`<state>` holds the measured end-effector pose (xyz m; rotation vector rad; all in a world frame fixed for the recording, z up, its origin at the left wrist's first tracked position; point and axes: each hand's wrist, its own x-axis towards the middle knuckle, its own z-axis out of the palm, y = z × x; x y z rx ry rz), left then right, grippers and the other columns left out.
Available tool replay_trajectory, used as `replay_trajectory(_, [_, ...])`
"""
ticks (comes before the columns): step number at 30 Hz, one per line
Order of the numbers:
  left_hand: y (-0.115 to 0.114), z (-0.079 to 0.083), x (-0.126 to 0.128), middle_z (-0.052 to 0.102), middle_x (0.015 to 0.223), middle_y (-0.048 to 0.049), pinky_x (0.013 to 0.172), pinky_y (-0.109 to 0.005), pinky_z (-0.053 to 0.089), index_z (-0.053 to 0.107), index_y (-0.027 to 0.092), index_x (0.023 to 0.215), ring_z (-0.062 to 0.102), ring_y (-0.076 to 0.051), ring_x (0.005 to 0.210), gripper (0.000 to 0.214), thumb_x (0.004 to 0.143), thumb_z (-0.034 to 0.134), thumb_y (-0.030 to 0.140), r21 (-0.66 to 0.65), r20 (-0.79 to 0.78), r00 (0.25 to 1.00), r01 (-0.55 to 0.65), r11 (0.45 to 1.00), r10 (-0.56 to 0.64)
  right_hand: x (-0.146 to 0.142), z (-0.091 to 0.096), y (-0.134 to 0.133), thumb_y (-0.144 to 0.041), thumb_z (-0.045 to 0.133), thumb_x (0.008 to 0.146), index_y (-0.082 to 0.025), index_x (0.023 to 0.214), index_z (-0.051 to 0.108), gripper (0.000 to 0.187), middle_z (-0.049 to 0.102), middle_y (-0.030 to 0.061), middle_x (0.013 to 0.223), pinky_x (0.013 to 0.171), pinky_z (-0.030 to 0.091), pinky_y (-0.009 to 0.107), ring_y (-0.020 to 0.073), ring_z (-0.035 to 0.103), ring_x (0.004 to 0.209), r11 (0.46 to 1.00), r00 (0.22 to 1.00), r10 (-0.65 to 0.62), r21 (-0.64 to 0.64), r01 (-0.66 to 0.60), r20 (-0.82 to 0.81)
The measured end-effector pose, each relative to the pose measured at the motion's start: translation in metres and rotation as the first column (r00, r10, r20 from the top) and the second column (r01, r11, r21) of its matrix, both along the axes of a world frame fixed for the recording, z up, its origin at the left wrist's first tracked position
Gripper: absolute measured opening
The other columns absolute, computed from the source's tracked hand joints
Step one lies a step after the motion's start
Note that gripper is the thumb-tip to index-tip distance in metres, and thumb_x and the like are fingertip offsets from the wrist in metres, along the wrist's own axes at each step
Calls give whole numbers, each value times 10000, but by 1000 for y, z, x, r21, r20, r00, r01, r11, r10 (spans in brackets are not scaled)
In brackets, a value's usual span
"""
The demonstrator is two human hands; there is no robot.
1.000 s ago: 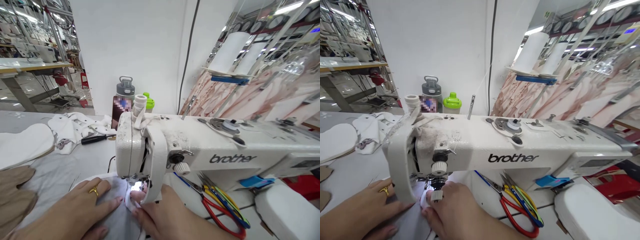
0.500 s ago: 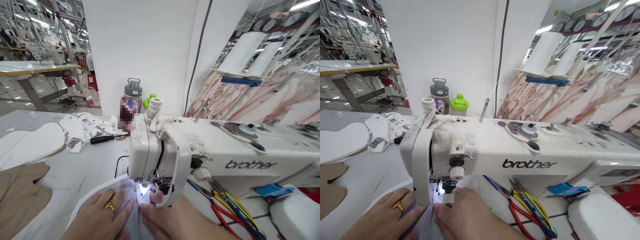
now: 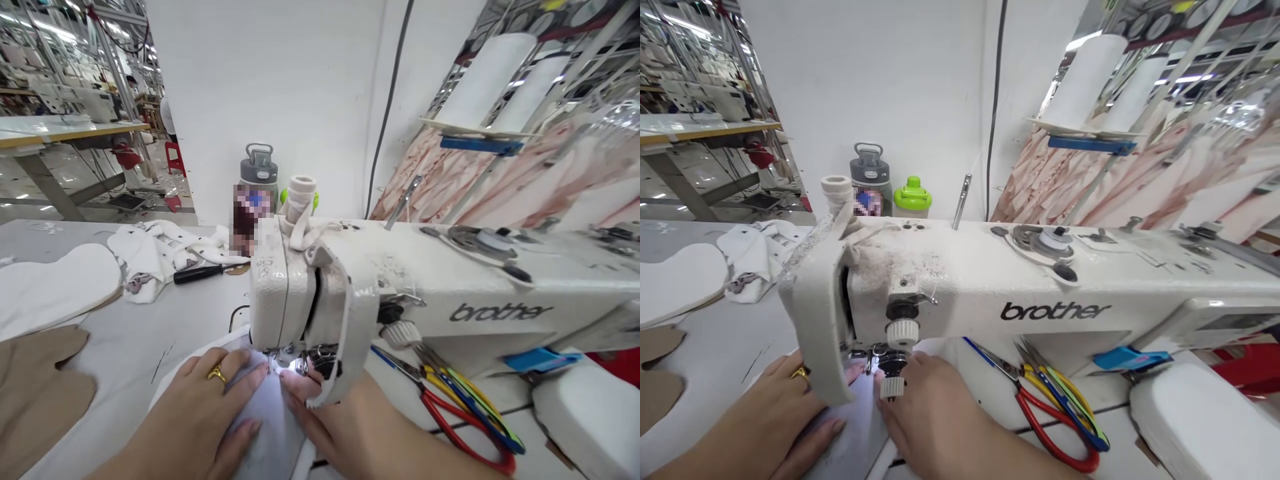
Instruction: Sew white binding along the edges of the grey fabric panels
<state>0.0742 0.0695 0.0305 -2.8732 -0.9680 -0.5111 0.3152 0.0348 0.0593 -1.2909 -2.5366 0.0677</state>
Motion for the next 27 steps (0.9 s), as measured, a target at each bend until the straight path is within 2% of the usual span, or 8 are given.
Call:
replay_trajectory(3, [9,7,-1,654,1270,-36,883,-421,412,535,276,1335,556,-282,1087,419,924,552,354,-92,-20,1000,-8,996,6,0,-5,1,-208,420,980,-138,1119,701,321,721,119,911,720,531,393,275,674,806,999,999,-7,50,9,-39])
replay_trajectory(6, [15,8,-4,652,1264,-30,889,-449,404,552,301,1312,532,-307,1132,397,917,556,340,-158,-39,999,18,987,-24,-1,-6,0,-254,413,997,-145,1080,711,328,733,135,955,737,541,398,283,687,817,998,1000,-2,69,3,-13])
replay_trajectory(10, [19,4,-7,633,1288,-49,850,-460,408,547,312,1325,514,-335,1144,412,914,558,344,-162,-30,999,31,986,-36,-4,-2,-2,-276,419,1001,-136,1096,707,334,735,152,989,726,555,417,303,693,817,998,1000,-16,60,15,26])
replay_trajectory(14, [27,5,-9,620,1311,-50,882,-465,411,543,328,1340,512,-322,1154,406,934,535,339,-184,-31,999,37,982,-43,-3,0,-1,-237,397,998,-121,1070,713,344,729,137,918,724,540,405,297,685,814,996,999,-17,82,20,-44])
replay_trajectory(19, [27,25,-9,659,1239,-15,947,-401,427,625,319,1190,569,-232,1095,339,955,427,176,-244,-19,976,206,947,-217,4,-4,1,-192,412,961,-149,911,717,312,677,77,746,578,434,341,234,609,646,999,994,-28,32,31,-104])
replay_trajectory(22, [12,38,-3,694,1171,-41,914,-391,489,656,263,1147,617,-253,1039,276,885,569,260,-300,-91,974,171,939,-207,7,-5,0,-213,473,947,-165,890,709,248,673,71,752,591,403,343,234,599,658,999,997,-2,54,7,-78])
replay_trajectory(24, [3,42,3,717,1116,-79,844,-426,534,675,221,1153,648,-296,954,405,775,715,360,-301,-184,967,114,947,-175,8,-5,0,-218,489,946,-167,903,709,230,676,69,761,596,393,340,231,597,663,999,997,6,48,-2,-75])
replay_trajectory(27, [-2,40,10,734,1088,-118,773,-456,559,692,195,1168,667,-322,894,490,736,752,417,-291,-306,933,99,952,-190,8,-4,0,-208,493,939,-162,948,710,222,690,75,807,621,408,332,229,611,693,1000,994,7,31,-4,-109])
